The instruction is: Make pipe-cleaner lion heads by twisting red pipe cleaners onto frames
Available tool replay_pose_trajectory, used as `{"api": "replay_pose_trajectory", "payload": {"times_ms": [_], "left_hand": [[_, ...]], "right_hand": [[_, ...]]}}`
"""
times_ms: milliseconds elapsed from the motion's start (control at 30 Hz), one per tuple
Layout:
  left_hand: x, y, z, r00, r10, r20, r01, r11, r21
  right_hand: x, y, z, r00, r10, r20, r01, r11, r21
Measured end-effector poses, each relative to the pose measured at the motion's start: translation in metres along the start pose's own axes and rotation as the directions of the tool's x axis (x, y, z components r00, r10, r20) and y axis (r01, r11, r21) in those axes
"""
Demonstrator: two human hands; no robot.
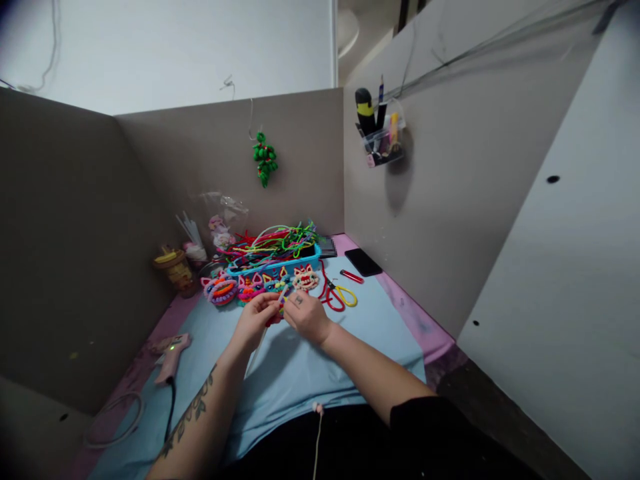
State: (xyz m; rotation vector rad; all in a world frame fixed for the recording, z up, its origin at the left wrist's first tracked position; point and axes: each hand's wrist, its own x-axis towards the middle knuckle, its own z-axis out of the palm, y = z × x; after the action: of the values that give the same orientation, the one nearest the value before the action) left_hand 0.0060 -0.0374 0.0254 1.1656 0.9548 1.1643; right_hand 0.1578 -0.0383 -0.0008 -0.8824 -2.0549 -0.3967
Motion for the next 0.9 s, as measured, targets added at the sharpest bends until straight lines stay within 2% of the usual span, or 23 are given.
{"api": "replay_pose_trajectory", "payload": {"times_ms": [100,233,367,433,567,667,767,833,900], "left_hand": [[0.0,0.001,-0.001,1.0,-0.005,0.01,0.005,1.0,-0.004],[0.0,0.0,-0.002,1.0,0.001,0.011,0.0,1.0,-0.021],[0.0,-0.001,-0.003,1.0,0.002,0.018,-0.001,0.997,-0.074],[0.0,-0.002,-0.003,0.999,0.027,0.017,-0.025,0.995,-0.098],[0.002,-0.006,-0.004,0.996,0.081,0.034,-0.075,0.987,-0.143],[0.002,-0.007,-0.005,0.994,0.095,0.044,-0.087,0.983,-0.163],[0.001,-0.004,-0.006,0.99,0.12,0.078,-0.105,0.978,-0.179],[-0.001,0.0,-0.006,0.983,0.143,0.118,-0.12,0.976,-0.183],[-0.003,0.004,-0.006,0.973,0.165,0.159,-0.137,0.975,-0.173]], "right_hand": [[-0.002,0.001,0.001,1.0,-0.008,-0.028,0.008,1.0,0.005],[-0.003,0.001,0.001,0.999,-0.039,-0.035,0.037,0.997,-0.071],[-0.003,0.002,0.002,0.999,-0.016,-0.031,0.014,0.998,-0.063],[-0.002,0.003,0.001,0.998,0.029,-0.054,-0.028,1.0,0.009],[0.002,0.003,-0.001,0.978,0.174,-0.111,-0.139,0.954,0.267],[0.006,0.0,-0.005,0.961,0.261,-0.093,-0.197,0.881,0.431],[0.01,-0.001,-0.01,0.93,0.368,-0.003,-0.297,0.755,0.585],[0.014,-0.001,-0.014,0.892,0.438,0.114,-0.391,0.619,0.681],[0.018,0.0,-0.018,0.844,0.465,0.269,-0.483,0.44,0.757]]}}
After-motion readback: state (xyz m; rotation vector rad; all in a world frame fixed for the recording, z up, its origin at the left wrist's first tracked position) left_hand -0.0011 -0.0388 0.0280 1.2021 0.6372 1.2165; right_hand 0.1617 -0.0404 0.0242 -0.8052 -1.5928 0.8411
